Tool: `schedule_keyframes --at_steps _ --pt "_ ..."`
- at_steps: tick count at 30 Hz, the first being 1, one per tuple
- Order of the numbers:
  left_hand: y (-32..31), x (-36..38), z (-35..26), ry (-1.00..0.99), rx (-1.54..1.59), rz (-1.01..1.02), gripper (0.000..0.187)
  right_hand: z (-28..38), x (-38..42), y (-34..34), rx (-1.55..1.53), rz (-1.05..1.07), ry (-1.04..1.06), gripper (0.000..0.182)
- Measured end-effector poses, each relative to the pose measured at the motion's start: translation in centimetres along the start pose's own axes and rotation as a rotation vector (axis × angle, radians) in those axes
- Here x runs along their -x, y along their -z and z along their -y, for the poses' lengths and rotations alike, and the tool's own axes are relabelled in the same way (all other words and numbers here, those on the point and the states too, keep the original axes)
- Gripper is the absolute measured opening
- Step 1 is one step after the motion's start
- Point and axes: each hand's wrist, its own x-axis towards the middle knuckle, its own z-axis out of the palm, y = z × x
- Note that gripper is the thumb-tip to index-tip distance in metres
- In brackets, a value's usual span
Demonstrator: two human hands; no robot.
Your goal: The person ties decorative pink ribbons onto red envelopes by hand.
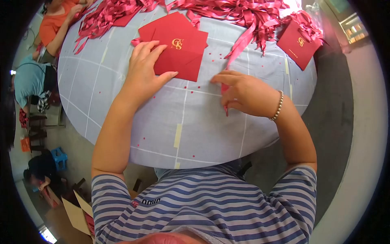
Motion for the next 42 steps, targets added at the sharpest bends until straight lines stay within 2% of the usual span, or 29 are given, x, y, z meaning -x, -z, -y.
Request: schedule_keyframes --at_steps 1,2,4,5,7,9,10,12,14,16,17,19,23,25,29,32,34,42 --pt "0.2 -0.1 0.0 0.013 0.017 0.038 0.068 0.1 0.1 0.1 -0.108 0.050 -0.101 0.016" --pt "0.3 -0.2 0.0 0.026 0.020 0.039 0.068 -0.2 0.3 -0.3 -0.112 0.063 -0.097 0.016" --pt "0.6 -0.3 -0.3 0.043 0.040 0.003 0.060 -0.7 0.3 -1.0 -0.040 -0.121 -0.084 0.009" --pt "1.0 -0.4 -0.6 0.048 0.040 0.002 0.060 -0.6 0.3 -1.0 -0.039 -0.117 -0.081 0.009" --pt "2.0 -0.6 -1.2 0.027 -0.033 0.077 0.047 0.2 -0.2 -0.4 -0.348 -0.285 -0.327 0.006" --pt "1.7 -0.3 -1.7 -0.017 0.029 0.096 0.041 -1.0 -1.2 -0.7 -0.465 -0.461 -0.294 0.008" --pt "1.9 -0.3 -2.1 0.099 0.181 0.210 0.041 -1.1 -2.0 -0.6 -0.521 -0.536 -0.304 0.008" --pt "1.5 -0.7 -1.8 0.136 0.165 0.148 0.042 -1.1 -3.7 0.4 -0.520 -0.545 -0.305 0.013" --pt "1.1 -0.5 -1.0 0.176 0.146 0.086 0.044 -0.4 -5.6 1.0 -0.336 -0.490 -0.314 0.021" --pt "1.1 -0.3 -0.2 0.161 -0.060 -0.049 0.049 -0.3 -7.5 0.8 -0.354 -0.492 -0.314 0.023" --pt "1.1 -0.2 -0.1 0.165 -0.069 -0.050 0.049 -0.2 -8.3 0.8 -0.347 -0.487 -0.294 0.021" --pt "1.4 -0.3 -0.5 0.277 -0.052 0.082 0.051 -0.5 -9.8 0.4 -0.301 -0.507 -0.222 0.017" --pt "1.2 -0.4 -0.1 0.283 0.049 0.104 0.049 -1.7 -11.3 -1.7 -0.290 -0.647 -0.175 0.016" --pt "1.2 -0.5 0.2 0.214 0.110 0.123 0.046 -2.0 -11.3 -2.9 -0.285 -0.737 -0.130 0.013" --pt "0.7 -0.5 -0.4 0.203 0.161 0.216 0.045 -2.5 -10.8 -3.3 -0.235 -0.628 -0.052 0.014" --pt "0.7 0.0 -1.5 0.198 0.140 0.161 0.048 -3.1 -11.0 -4.0 -0.169 -0.526 -0.012 0.013" --pt "0.7 0.3 -2.0 0.220 -0.009 0.108 0.051 -3.3 -11.0 -4.3 -0.097 -0.462 -0.070 0.010" --pt "1.1 0.0 -1.8 0.198 0.081 0.181 0.057 -3.5 -10.6 -4.3 -0.098 -0.499 -0.017 0.010"
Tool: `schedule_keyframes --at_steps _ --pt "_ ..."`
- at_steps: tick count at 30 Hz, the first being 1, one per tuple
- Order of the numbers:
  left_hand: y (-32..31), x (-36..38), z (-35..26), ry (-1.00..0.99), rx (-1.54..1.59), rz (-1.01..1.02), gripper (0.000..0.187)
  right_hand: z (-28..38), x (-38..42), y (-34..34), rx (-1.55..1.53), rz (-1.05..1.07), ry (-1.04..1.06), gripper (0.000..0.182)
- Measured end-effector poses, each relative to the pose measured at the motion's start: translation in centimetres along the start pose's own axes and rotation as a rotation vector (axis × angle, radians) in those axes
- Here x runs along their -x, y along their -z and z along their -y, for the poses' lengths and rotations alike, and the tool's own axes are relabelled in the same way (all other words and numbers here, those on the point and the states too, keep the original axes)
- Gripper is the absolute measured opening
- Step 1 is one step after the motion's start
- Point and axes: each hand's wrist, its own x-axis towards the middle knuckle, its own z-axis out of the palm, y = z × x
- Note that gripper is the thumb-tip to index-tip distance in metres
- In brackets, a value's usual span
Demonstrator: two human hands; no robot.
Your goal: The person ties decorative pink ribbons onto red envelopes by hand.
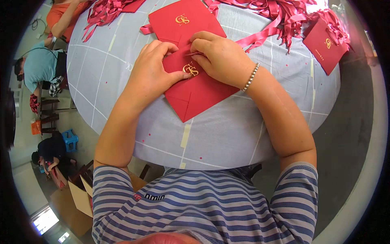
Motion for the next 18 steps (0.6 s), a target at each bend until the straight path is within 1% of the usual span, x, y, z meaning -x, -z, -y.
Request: schedule_keyframes --at_steps 1,5,8,11,12,14,15,17,18 --pt "0.1 0.0 -0.1 -0.001 0.022 0.026 0.057 0.0 0.0 0.0 -0.014 -0.026 0.030 0.010" --pt "0.4 -0.1 -0.6 0.014 0.054 0.086 0.052 0.5 -0.2 0.9 -0.087 -0.005 0.017 0.007" --pt "1.0 -0.2 -0.7 0.014 0.064 0.056 0.048 0.5 -0.2 1.6 -0.123 -0.155 -0.029 0.008" --pt "1.6 -0.3 0.2 0.127 0.323 0.073 0.041 0.5 -0.1 1.9 -0.121 -0.200 -0.060 0.010" --pt "1.5 -0.5 0.6 0.131 0.323 0.074 0.041 0.4 -0.1 1.8 -0.122 -0.213 -0.051 0.009" --pt "1.1 -0.7 1.4 -0.077 0.239 0.013 0.036 1.0 -0.1 2.0 -0.114 -0.218 -0.083 0.009" --pt "1.1 -0.6 1.3 -0.072 0.238 0.012 0.036 1.3 -0.1 2.1 -0.103 -0.226 -0.115 0.008" --pt "1.2 -0.4 0.9 -0.189 0.072 -0.163 0.031 1.3 0.0 2.2 -0.117 -0.230 -0.133 0.009" --pt "1.4 -0.5 0.9 -0.185 0.071 -0.161 0.031 1.3 0.0 2.2 -0.127 -0.237 -0.153 0.009"
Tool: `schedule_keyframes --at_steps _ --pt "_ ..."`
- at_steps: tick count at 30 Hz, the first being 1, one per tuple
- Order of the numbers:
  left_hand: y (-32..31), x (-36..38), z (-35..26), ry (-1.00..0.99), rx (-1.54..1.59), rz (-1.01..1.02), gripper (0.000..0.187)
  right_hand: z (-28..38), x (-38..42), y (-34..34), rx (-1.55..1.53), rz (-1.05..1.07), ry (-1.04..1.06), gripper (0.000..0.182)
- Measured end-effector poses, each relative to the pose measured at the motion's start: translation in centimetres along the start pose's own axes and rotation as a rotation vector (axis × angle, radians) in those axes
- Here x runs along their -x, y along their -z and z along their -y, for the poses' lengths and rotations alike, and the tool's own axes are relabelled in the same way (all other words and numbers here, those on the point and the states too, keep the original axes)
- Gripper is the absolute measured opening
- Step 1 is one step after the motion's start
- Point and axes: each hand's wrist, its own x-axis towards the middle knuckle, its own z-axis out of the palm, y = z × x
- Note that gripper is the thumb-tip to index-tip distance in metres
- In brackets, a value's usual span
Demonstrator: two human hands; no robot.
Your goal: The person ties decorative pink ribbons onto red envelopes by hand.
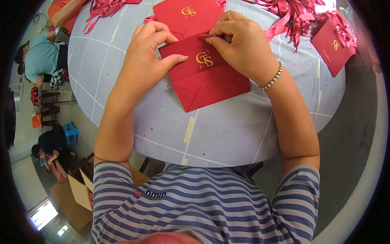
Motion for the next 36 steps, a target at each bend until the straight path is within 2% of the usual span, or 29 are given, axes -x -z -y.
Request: schedule_keyframes --at_steps 3,5,6,10,12,15,18,24,30,33,35,36 --pt "0.5 -0.2 0.4 0.115 -0.025 0.079 0.026 0.3 0.1 0.2 0.037 0.036 -0.030 0.009" --pt "0.6 -0.7 1.5 0.488 0.352 0.420 0.019 -0.4 0.3 -0.1 0.049 0.029 0.004 0.009" --pt "0.5 -0.6 1.7 0.498 0.353 0.416 0.019 -0.6 0.3 -0.2 0.066 0.011 0.041 0.009" --pt "0.4 -0.6 2.0 0.489 0.477 0.392 0.013 -0.3 0.2 0.0 0.046 -0.038 0.118 0.012" --pt "0.5 -0.6 1.9 0.492 0.528 0.387 0.012 0.1 0.1 0.2 0.012 0.106 0.135 0.016" --pt "0.8 -0.6 1.7 0.475 0.584 0.352 0.013 -0.1 0.4 -0.5 0.020 0.172 0.221 0.018" --pt "0.9 -0.7 1.5 0.477 0.571 0.330 0.015 0.5 0.6 -0.5 -0.004 0.204 0.098 0.017" --pt "1.0 -0.6 1.5 0.478 0.611 0.314 0.019 0.8 0.6 -0.9 0.009 0.179 0.140 0.016" --pt "0.9 -0.6 1.0 0.439 0.477 0.334 0.021 1.6 1.1 -1.1 0.040 0.172 0.075 0.015" --pt "0.9 -0.5 0.5 0.405 0.424 0.308 0.020 1.5 1.1 -1.0 0.096 0.149 0.123 0.013" --pt "0.7 -0.4 0.3 0.278 0.321 0.244 0.022 2.1 1.1 -0.8 0.122 0.161 0.119 0.013" --pt "0.6 -0.3 0.2 0.276 0.320 0.242 0.022 2.4 1.0 -0.7 0.147 0.176 0.113 0.013"
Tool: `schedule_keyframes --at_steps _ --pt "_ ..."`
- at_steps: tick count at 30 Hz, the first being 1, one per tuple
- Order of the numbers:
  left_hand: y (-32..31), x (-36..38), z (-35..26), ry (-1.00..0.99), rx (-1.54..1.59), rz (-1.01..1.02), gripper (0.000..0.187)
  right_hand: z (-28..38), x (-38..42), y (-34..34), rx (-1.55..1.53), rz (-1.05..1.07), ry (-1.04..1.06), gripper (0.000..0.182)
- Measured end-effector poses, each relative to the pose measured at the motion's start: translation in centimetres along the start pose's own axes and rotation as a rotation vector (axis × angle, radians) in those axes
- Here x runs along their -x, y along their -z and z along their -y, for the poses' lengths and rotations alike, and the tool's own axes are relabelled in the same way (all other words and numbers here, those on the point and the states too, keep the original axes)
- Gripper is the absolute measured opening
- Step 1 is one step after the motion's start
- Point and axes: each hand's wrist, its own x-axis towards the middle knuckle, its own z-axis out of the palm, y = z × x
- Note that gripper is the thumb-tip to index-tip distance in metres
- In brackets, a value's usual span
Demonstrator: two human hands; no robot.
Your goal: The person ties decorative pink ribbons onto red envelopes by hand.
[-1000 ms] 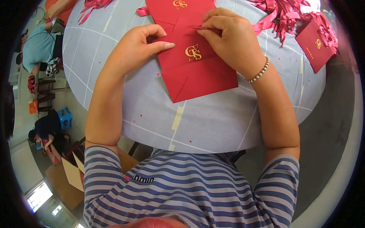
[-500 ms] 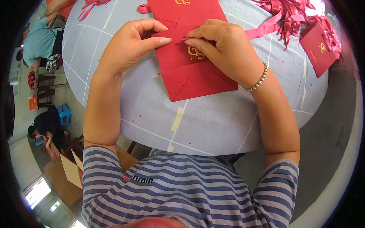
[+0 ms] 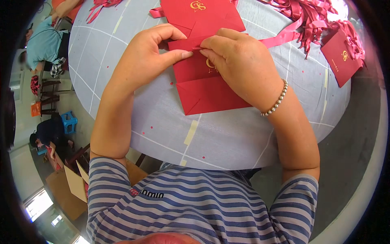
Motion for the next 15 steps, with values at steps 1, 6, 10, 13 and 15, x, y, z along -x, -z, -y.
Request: schedule_keyframes --at_steps 1,6,10,13,15 --pt "-0.2 0.1 -0.1 -0.027 -0.039 -0.022 0.023 0.2 0.0 -0.1 0.002 -0.001 0.002 0.013" --pt "-0.1 0.3 -0.7 -0.068 -0.096 -0.051 0.025 0.7 0.3 -0.5 -0.301 -0.094 -0.208 0.011" --pt "-0.1 0.4 -0.7 -0.052 -0.069 -0.054 0.024 0.4 0.1 -0.9 -0.293 -0.150 -0.205 0.009" --pt "-0.2 0.4 -0.8 -0.078 -0.068 -0.068 0.024 0.5 0.1 -1.0 -0.252 -0.155 -0.150 0.007" --pt "-0.3 0.4 -0.8 -0.081 -0.067 -0.070 0.024 0.7 0.1 -1.1 -0.197 -0.149 -0.130 0.005"
